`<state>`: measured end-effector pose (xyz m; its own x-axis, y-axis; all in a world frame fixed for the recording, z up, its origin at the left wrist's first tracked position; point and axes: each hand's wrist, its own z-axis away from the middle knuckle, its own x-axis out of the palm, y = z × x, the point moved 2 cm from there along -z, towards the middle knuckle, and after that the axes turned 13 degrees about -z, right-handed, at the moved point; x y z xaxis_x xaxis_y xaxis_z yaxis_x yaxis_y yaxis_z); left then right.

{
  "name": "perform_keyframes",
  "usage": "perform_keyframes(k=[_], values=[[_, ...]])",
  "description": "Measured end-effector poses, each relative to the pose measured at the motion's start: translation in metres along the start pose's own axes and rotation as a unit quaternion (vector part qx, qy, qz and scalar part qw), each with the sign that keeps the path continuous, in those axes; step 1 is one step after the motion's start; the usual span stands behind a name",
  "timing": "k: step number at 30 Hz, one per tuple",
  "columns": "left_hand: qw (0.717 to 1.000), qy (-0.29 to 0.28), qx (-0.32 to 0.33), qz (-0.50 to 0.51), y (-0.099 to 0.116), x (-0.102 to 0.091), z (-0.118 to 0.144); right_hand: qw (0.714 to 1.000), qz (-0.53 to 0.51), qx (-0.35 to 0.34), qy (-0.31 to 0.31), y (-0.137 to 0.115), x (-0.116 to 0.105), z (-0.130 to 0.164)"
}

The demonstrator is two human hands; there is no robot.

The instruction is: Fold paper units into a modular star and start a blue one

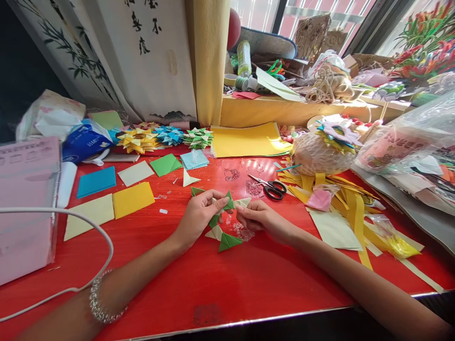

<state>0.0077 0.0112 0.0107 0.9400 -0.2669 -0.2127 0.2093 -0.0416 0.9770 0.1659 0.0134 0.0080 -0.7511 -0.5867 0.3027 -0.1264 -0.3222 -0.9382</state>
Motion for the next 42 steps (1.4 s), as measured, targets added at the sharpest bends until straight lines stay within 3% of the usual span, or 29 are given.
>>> perform_keyframes(k=[11, 14, 18, 19, 22, 23, 25, 27, 30, 32, 33, 37, 42], values=[[0.999, -0.008, 0.007, -0.046, -0.002, 0.001, 0.000, 0.999, 0.038, 0.000, 0.018, 0.001, 0.004, -0.002], [0.999, -0.023, -0.013, -0.037, -0.004, 0.003, -0.003, 0.994, 0.110, 0.013, 0.021, -0.002, 0.002, -0.001], [0.996, -0.071, -0.027, -0.039, -0.006, 0.005, -0.006, 0.970, 0.232, 0.052, -0.046, -0.015, -0.011, 0.002], [0.995, -0.086, -0.028, -0.051, -0.007, 0.006, -0.006, 0.970, 0.236, 0.036, -0.033, -0.022, -0.016, 0.003], [0.989, -0.112, -0.029, -0.096, -0.009, 0.008, -0.004, 0.965, 0.212, -0.077, 0.136, -0.045, -0.034, -0.002], [0.987, -0.109, -0.023, -0.115, -0.009, 0.008, -0.003, 0.956, 0.222, -0.094, 0.166, -0.050, -0.037, -0.006], [0.983, -0.090, -0.001, -0.157, -0.010, 0.007, -0.002, 0.940, 0.300, -0.091, 0.137, -0.056, -0.036, -0.023], [0.977, -0.075, 0.019, -0.199, -0.009, 0.007, -0.001, 0.897, 0.423, -0.100, 0.075, -0.056, -0.029, -0.047], [0.967, -0.071, 0.030, -0.243, -0.009, 0.007, 0.000, 0.758, 0.610, -0.230, 0.038, -0.051, -0.010, -0.090], [0.964, -0.071, 0.029, -0.256, -0.008, 0.007, 0.000, 0.679, 0.679, -0.273, -0.065, -0.042, 0.005, -0.118], [0.963, -0.073, 0.029, -0.260, -0.008, 0.007, 0.000, 0.655, 0.696, -0.275, -0.105, -0.038, 0.012, -0.130], [0.959, -0.078, 0.034, -0.271, -0.005, 0.006, 0.000, 0.621, 0.727, -0.231, -0.182, -0.026, 0.029, -0.162], [0.962, -0.079, 0.041, -0.258, -0.006, 0.006, 0.001, 0.638, 0.721, -0.222, -0.151, -0.039, 0.024, -0.164]])
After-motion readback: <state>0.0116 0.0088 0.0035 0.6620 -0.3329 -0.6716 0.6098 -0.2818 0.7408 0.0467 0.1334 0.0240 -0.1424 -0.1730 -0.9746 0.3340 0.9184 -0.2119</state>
